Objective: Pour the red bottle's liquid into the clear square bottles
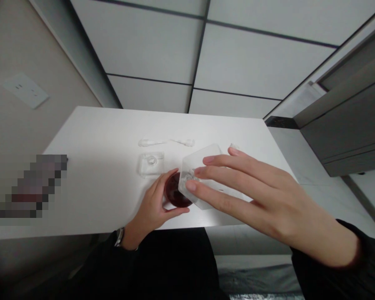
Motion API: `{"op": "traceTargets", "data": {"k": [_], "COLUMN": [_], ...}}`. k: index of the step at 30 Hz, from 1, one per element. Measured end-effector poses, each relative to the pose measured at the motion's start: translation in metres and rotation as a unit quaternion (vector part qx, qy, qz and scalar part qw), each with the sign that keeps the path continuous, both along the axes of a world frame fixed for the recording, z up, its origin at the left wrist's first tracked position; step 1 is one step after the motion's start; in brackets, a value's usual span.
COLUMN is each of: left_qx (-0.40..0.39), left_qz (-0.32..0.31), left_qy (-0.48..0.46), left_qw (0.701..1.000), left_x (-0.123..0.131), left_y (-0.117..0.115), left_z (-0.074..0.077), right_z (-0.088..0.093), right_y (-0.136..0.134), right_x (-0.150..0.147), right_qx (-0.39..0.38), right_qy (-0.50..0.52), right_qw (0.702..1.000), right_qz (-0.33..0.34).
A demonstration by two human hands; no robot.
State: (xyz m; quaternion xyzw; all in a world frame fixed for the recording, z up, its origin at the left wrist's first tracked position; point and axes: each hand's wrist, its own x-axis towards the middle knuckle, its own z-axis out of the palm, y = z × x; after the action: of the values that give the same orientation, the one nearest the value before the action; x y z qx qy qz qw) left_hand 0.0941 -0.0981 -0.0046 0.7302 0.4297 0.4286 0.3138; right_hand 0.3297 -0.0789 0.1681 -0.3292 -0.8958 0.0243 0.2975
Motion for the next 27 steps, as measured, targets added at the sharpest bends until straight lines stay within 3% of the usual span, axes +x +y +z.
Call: {"op": "traceTargets", "data": {"k": [3, 5, 12, 16, 20, 27], "left_qx": [0.001, 0.001, 0.004, 0.005, 0.010, 0.004], "left_qz": [-0.001, -0.002, 0.009, 0.012, 0.003, 0.000], "left_qy": [0.006, 0.007, 0.000, -0.002, 0.001, -0.006], "left_qw": [1.000, 1.000, 1.000, 1.000, 1.000, 1.000], "left_x": [0.000, 0.000, 0.001, 0.001, 0.001, 0.001], "left_y": [0.000, 0.001, -0.001, -0.001, 0.000, 0.000], "left_z": [0.001, 0.001, -0.003, -0.004, -0.003, -0.001], "right_z": [0.012, 0.015, 0.009, 0.018, 0.028, 0.034], "right_y": [0.004, 0.006, 0.010, 0.011, 0.010, 0.012], "right_x": [0.005, 0.008, 0.004, -0.002, -0.005, -0.008], "right_qx": [-0.023, -0.027, -0.027, -0.031, -0.022, -0.023], "right_qy": [-0.080, -0.103, -0.084, -0.073, -0.128, -0.144], "right_qw": [0.995, 0.992, 0.993, 0.993, 0.987, 0.984], "right_qz": [0.059, 0.060, 0.083, 0.083, 0.095, 0.105]}}
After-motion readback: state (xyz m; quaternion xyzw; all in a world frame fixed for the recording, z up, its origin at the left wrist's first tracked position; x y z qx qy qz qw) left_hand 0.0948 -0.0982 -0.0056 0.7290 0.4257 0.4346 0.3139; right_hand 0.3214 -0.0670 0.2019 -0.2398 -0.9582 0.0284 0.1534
